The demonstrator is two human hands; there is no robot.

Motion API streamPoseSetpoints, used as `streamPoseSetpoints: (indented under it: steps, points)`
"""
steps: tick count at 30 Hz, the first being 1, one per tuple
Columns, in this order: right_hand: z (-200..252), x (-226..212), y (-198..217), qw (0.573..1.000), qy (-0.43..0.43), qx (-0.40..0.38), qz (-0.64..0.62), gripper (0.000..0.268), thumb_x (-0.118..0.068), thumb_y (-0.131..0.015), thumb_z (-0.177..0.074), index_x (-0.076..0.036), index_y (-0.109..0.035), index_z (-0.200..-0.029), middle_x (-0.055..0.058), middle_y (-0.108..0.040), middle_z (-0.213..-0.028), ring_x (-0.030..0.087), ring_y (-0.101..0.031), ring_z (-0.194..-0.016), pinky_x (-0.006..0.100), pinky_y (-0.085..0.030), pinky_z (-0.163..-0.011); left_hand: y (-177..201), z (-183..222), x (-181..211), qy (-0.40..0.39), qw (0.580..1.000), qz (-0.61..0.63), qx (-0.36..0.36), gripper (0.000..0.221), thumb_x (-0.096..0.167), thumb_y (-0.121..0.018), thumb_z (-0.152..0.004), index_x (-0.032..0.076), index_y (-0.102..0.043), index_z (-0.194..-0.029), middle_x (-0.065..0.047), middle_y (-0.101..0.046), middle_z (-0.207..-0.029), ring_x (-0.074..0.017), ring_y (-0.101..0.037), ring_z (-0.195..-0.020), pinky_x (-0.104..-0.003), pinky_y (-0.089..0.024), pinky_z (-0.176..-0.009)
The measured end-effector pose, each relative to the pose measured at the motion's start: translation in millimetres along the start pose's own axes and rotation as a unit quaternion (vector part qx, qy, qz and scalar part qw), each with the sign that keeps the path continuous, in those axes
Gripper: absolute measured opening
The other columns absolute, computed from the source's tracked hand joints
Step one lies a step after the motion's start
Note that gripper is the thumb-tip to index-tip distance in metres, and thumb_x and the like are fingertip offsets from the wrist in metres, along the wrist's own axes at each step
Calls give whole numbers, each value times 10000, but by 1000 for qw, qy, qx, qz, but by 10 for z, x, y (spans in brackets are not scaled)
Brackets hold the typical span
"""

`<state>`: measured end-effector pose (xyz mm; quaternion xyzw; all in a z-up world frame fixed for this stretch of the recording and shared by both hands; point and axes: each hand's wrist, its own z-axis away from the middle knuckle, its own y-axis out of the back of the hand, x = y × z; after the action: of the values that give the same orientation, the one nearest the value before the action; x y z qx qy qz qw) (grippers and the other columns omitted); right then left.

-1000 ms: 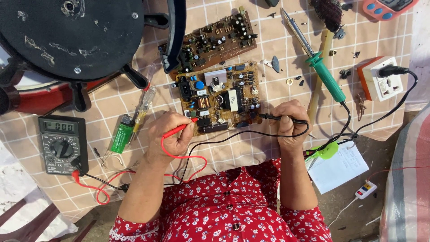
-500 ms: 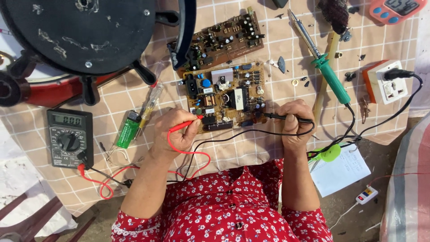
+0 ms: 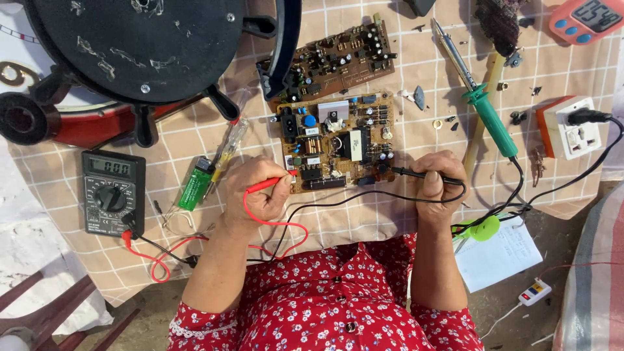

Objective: Soldering electronic components onto a circuit board and performing diagnostic tests using a multimeter.

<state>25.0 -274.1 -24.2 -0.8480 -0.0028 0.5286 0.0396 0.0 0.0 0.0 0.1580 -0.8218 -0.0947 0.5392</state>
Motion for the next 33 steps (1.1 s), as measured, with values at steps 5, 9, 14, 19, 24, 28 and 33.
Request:
streamPoseSetpoints:
  steps: [5, 9, 14, 19, 24, 28, 33]
  points:
    - [61, 76, 95, 999, 16, 28, -14, 217, -157, -445, -878, 28, -420, -765, 155, -460, -636, 154, -456, -448, 209, -417, -417, -16, -11, 10, -3, 1000, 0, -7, 135, 138, -605, -785, 109, -565, -659, -52, -503, -524, -252, -508, -431, -295, -439, -445]
    - [69, 125, 186, 996, 15, 55, -67, 172, -131, -408, -887, 3, -364, -788, 142, -429, -633, 128, -445, -410, 188, -414, -383, -32, -6, 1, 4, 1000, -10, -17, 131, 144, -617, -780, 107, -564, -666, -60, -507, -526, -264, -518, -434, -308, -436, -436]
    - [84, 108, 81, 997, 11, 59, -43, 217, -154, -442, -871, 19, -389, -752, 145, -422, -613, 151, -435, -422, 209, -408, -399, -48, 9, -5, 13, 1000, -9, -18, 136, 145, -605, -792, 97, -562, -671, -77, -501, -533, -280, -515, -445, -314, -440, -451]
    - [40, 5, 19, 998, -12, 27, -59, 185, -120, -460, -863, 26, -411, -760, 150, -438, -640, 159, -469, -491, 202, -411, -461, -61, 18, -14, 18, 1000, -2, -23, 138, 141, -603, -794, 95, -566, -669, -67, -514, -536, -264, -521, -449, -300, -444, -456]
    - [-24, -86, -37, 999, -30, -20, -17, 182, -91, -472, -848, 58, -463, -744, 164, -471, -625, 162, -470, -462, 234, -434, -480, -69, 27, -12, 20, 1000, -10, -16, 135, 141, -608, -795, 99, -571, -672, -61, -515, -538, -258, -516, -448, -294, -446, -465]
    - [-25, -82, -13, 999, -18, -27, -6, 182, -83, -470, -848, 71, -475, -750, 174, -489, -639, 171, -494, -482, 230, -444, -500, -66, 6, 12, 21, 1000, -8, -17, 138, 143, -604, -800, 91, -569, -677, -70, -516, -541, -267, -516, -450, -307, -445, -463]
    - [-16, -78, -13, 999, -19, -24, -20, 178, -107, -467, -869, 47, -469, -780, 169, -482, -675, 184, -513, -559, 244, -460, -550, -54, -24, 39, 21, 1000, -11, -19, 130, 136, -614, -796, 92, -569, -682, -70, -519, -543, -268, -520, -458, -306, -447, -469]
